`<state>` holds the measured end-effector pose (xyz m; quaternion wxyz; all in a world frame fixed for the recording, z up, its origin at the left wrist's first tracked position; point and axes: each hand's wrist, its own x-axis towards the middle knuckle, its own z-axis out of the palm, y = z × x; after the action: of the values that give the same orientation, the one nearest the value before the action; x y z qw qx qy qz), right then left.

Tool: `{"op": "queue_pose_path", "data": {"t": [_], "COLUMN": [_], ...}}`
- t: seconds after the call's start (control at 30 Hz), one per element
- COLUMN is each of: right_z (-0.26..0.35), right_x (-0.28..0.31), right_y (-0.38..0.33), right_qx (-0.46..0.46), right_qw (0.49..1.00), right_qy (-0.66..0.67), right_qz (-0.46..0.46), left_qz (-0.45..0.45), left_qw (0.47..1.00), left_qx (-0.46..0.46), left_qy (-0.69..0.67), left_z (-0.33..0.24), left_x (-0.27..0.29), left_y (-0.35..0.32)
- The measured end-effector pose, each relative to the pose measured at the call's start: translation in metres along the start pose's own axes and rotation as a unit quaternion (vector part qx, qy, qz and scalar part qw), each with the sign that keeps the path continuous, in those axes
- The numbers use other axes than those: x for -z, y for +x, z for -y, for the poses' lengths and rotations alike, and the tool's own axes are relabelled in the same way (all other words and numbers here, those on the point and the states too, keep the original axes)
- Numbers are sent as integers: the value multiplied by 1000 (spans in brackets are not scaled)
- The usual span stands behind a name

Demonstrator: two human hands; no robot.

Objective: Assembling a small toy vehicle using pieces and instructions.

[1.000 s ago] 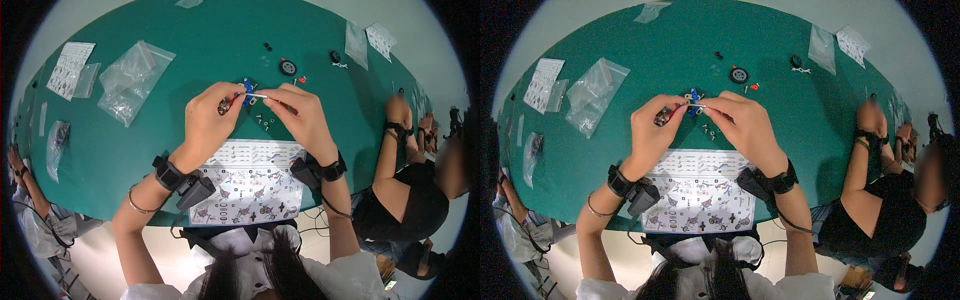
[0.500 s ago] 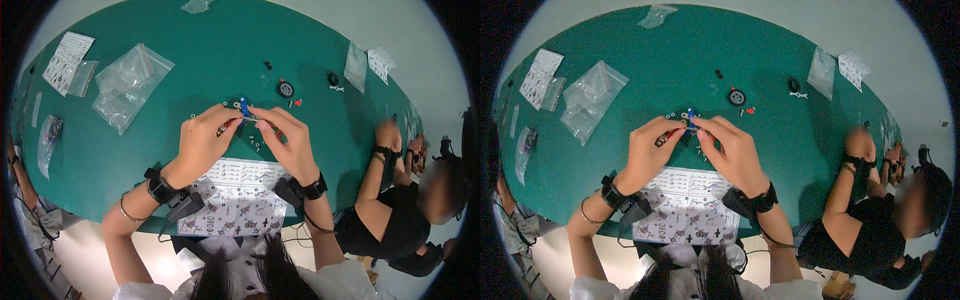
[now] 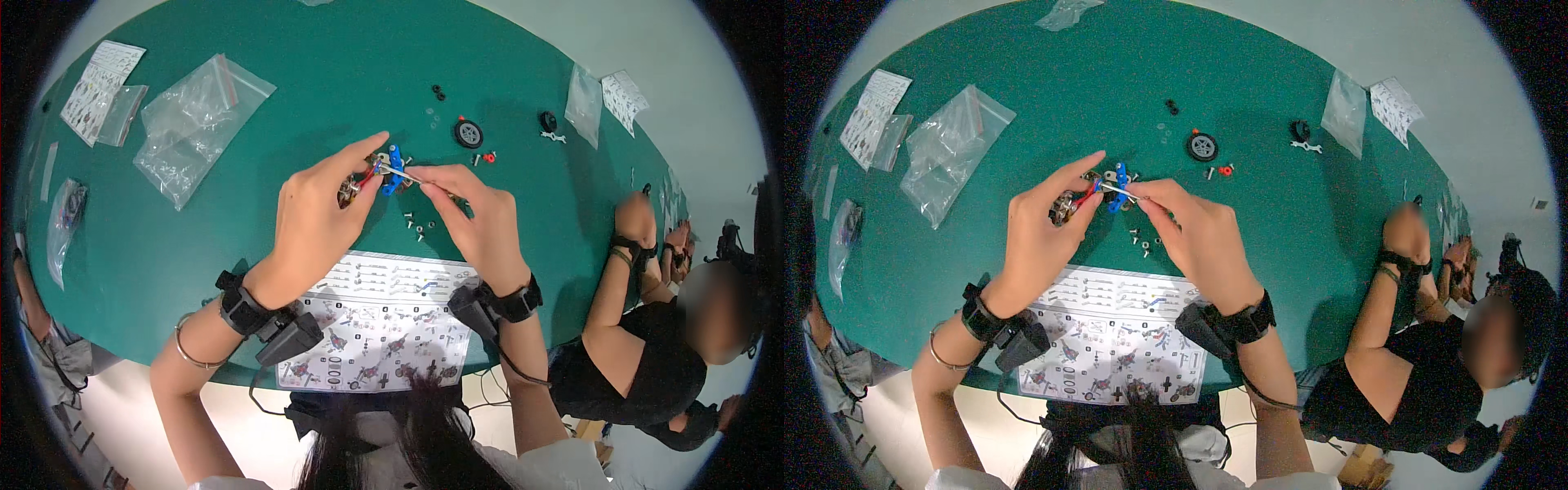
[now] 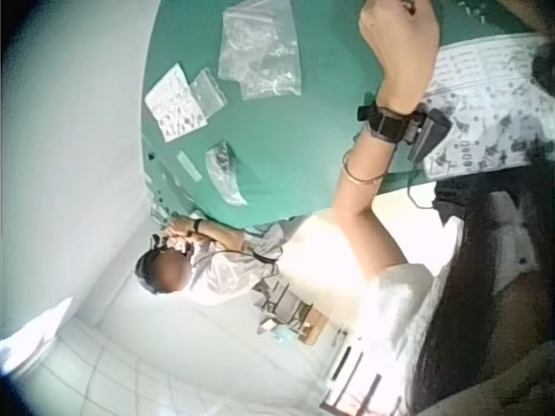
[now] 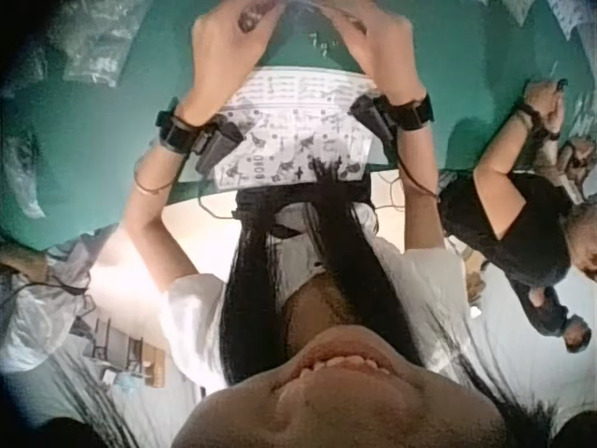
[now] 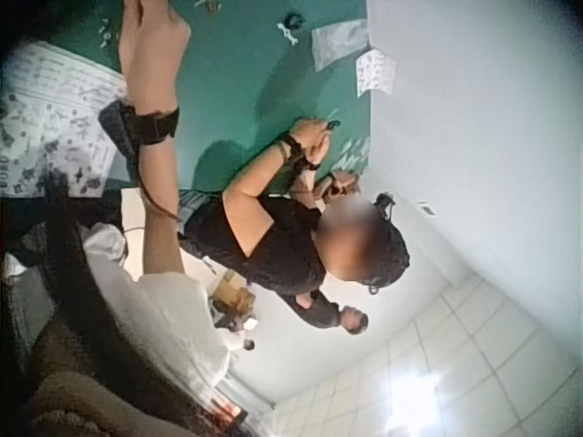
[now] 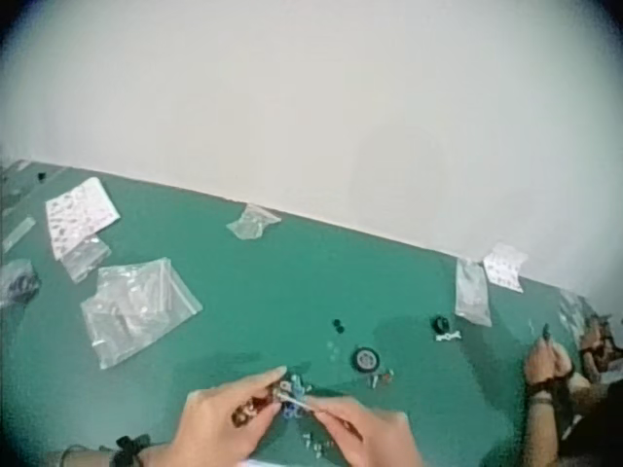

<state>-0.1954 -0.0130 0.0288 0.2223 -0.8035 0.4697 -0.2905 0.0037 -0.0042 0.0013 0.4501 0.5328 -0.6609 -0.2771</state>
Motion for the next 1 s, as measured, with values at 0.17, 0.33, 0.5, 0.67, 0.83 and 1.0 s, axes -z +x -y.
{"op": "queue_pose_path", "data": {"t": [0.17,0.33,0.5,0.67,0.83,1.0], "right_z": [-4,-3,2,5,13,11], "right_x": [-4,-1,-3,-5,-6,2], "right_y": [2,1,0,1,1,1], "right_qx": [37,91,111,146,49,-129], "right_qw": [998,996,993,989,988,966], "right_qy": [48,3,11,-3,145,220], "right_qz": [-16,-11,31,39,27,36], "left_qz": [1,8,10,-22,-13,-17], "left_qw": [999,998,997,997,998,997], "left_qx": [18,8,-5,-66,-21,14], "left_qy": [-34,-69,-76,-41,-61,-71], "left_z": [3,4,2,7,3,0], "left_x": [0,-2,-1,-2,0,-1], "left_y": [-1,-2,-4,-4,-4,-2]}}
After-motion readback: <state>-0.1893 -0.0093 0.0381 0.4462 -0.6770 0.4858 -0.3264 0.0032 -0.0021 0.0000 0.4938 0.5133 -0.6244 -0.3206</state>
